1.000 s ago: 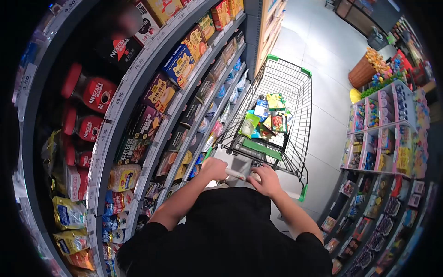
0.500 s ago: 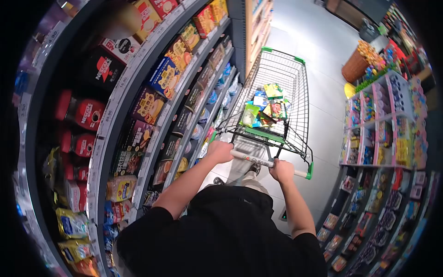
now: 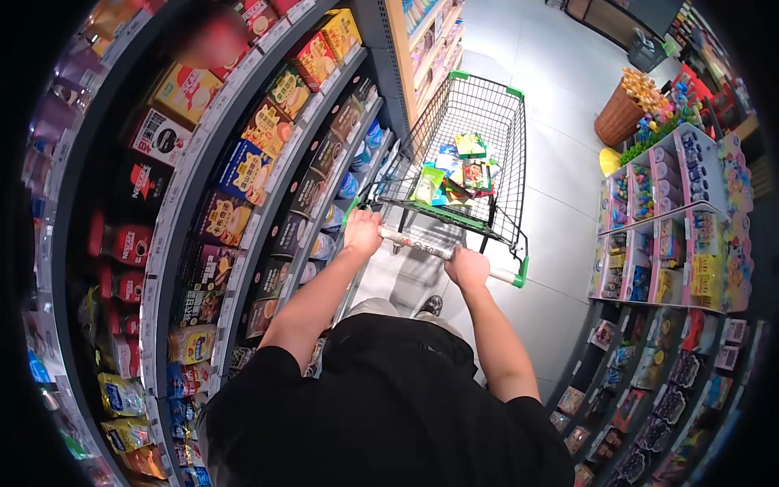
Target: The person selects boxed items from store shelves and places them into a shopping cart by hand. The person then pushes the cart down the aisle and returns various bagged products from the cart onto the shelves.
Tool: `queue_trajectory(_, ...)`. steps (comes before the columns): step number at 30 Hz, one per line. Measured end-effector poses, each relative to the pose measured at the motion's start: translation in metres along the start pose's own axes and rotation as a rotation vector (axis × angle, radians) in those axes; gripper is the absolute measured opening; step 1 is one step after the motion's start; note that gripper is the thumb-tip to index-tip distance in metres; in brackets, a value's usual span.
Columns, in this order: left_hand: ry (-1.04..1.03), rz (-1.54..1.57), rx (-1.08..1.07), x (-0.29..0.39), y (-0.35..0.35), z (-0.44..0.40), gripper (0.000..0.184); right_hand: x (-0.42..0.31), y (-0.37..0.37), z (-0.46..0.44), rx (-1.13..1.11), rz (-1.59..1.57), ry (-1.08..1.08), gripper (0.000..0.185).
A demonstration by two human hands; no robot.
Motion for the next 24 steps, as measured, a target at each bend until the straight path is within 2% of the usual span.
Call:
queue_trajectory(1, 0.030, 0.051, -0.117, 0.002, 0.000, -0.007, 0.034, 0.005, 0.001, -0.009, -0.011, -0.011, -0.016, 0.025)
queue_trajectory(2, 0.050, 0.046, -0.106, 0.003, 0.008, -0.010, 0.034, 0.003, 0.004, -0.022, -0.022, -0.021, -0.016, 0.024)
queue_trajectory(4, -0.035, 0.287, 0.101, 0.006, 0.047, -0.009, 0.044, 0.004, 0.020, -0.034, 0.046, -0.016, 0.045, 0.026)
queue_trajectory(6, 0.005, 0.228, 0.173, -0.010, 0.096, -0.010, 0.050, 0.007, 0.024, -0.050, 0.036, 0.022, 0.015, 0.030)
queue_trajectory(10, 0.194, 0.060, 0.582, -0.071, 0.223, -0.004, 0.043, 0.010, 0.036, -0.077, 0.048, 0.068, -0.002, 0.032)
queue_trajectory(12, 0.255, -0.080, 0.760, -0.100, 0.268, 0.005, 0.048, 0.017, 0.032, -0.095, 0.031, 0.106, 0.006, 0.034)
queue_trajectory(15, 0.380, -0.271, 0.779, -0.138, 0.300, 0.015, 0.059, 0.022, 0.037, -0.109, -0.002, 0.146, -0.006, 0.037)
queue_trajectory(18, 0.617, -0.395, 0.733, -0.170, 0.300, 0.022, 0.060, 0.030, 0.041, -0.122, 0.038, 0.141, 0.001, 0.034)
queue_trajectory(19, 0.646, -0.391, 0.744, -0.177, 0.298, 0.023, 0.060, 0.035, 0.040, -0.126, 0.054, 0.152, 0.015, 0.034)
queue_trajectory(21, 0.734, -0.307, 0.605, -0.195, 0.285, 0.021, 0.058, 0.043, 0.037, -0.136, 0.054, 0.169, 0.018, 0.033)
queue_trajectory(24, 0.743, -0.303, 0.631, -0.200, 0.280, 0.020, 0.054, 0.045, 0.050, -0.146, 0.090, 0.234, 0.014, 0.033)
Point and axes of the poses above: each hand's wrist, its own z-axis away from the middle knuckle, its own y-axis out of the back of the hand, x = y × z, the point moved 6 cm from there along -z, towards the middle knuckle, and after that the axes turned 4 degrees about x, right-handed, at the moved point
